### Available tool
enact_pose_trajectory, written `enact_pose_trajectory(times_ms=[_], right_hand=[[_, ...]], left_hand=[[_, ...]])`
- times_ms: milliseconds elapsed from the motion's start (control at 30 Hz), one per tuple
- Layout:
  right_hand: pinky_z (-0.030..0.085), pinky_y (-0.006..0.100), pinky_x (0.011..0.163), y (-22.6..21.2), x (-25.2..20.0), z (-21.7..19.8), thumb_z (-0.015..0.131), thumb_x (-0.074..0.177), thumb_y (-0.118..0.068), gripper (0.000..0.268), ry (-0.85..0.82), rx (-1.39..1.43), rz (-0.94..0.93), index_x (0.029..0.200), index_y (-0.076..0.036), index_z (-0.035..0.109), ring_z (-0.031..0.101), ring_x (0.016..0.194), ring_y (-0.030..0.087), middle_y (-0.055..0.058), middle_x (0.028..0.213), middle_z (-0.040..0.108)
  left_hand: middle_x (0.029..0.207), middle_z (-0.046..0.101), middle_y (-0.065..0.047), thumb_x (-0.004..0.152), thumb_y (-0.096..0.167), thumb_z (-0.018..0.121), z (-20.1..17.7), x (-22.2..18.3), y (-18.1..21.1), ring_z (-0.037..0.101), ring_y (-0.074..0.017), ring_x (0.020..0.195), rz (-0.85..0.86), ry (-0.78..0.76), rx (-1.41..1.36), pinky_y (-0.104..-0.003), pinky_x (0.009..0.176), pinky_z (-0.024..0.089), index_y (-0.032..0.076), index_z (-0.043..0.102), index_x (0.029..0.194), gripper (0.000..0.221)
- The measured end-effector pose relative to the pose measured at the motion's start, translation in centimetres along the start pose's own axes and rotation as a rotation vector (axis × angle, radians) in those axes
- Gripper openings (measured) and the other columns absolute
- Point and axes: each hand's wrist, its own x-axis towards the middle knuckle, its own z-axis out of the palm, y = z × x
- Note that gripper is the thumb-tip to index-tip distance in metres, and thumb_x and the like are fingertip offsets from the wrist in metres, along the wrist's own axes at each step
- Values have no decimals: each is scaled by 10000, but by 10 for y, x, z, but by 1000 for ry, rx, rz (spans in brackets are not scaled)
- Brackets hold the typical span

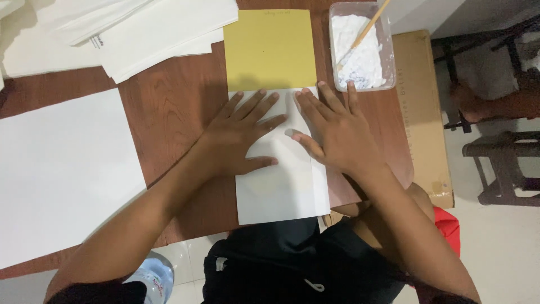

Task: Folding paper and applying glue to construct paper bags manually.

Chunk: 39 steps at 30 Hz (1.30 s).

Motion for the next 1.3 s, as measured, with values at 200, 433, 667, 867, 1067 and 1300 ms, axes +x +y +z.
enact_pose_trajectory(times_ms=[200, 433, 667, 867, 1067, 1300], right_hand=[[214, 692, 1195, -7, -13, 3, 390, 1076, -538, 696, 38, 19, -4, 1605, -88, 358, 397, 1507, 374, 144, 1572, 532], [91, 699, 1224, -37, -59, -7, 334, 1064, -528, 718, -66, 24, 21, 1645, -117, 236, 292, 1562, 360, 71, 1684, 351], [152, 654, 1227, -66, -101, -21, 266, 1017, -664, 811, -78, -111, -23, 1625, -128, 301, 269, 1568, 297, 65, 1674, 355], [195, 662, 1203, -72, -117, -33, 325, 994, -682, 820, -76, -160, -43, 1630, -166, 286, 279, 1564, 272, 53, 1672, 354], [194, 677, 1189, -83, -133, -32, 427, 940, -713, 878, -62, -155, -24, 1608, -153, 325, 288, 1558, 262, 44, 1619, 436], [143, 814, 1129, -81, -161, -28, 611, 909, -473, 763, -9, 285, 61, 1557, -135, 393, 368, 1512, 314, -17, 1439, 632]], left_hand=[[1678, 301, -135, 965, 672, 589, 3, -1, -1, 300, -358, 1552, 43, 87, 15, -595, 1248, 211, 182, 476, 1561, 780], [1701, 226, -120, 949, 659, 602, -2, 1, 0, 196, -325, 1573, -1, -25, -26, -559, 1262, 125, 192, 424, 1586, 810], [1693, 263, -124, 961, 645, 599, 1, 0, -1, 256, -330, 1565, 14, 24, 15, -560, 1261, 173, 192, 444, 1573, 777], [1707, 225, -96, 949, 670, 570, 2, 2, 0, 209, -319, 1573, -5, -33, 30, -556, 1258, 138, 219, 416, 1580, 791], [1703, 252, -79, 919, 726, 531, 1, 3, 1, 256, -309, 1555, -16, -31, 103, -579, 1217, 188, 248, 448, 1561, 805], [1692, 263, -137, 932, 694, 535, 4, 3, 0, 235, -332, 1558, 21, -66, 152, -607, 1212, 187, 185, 457, 1554, 808]])
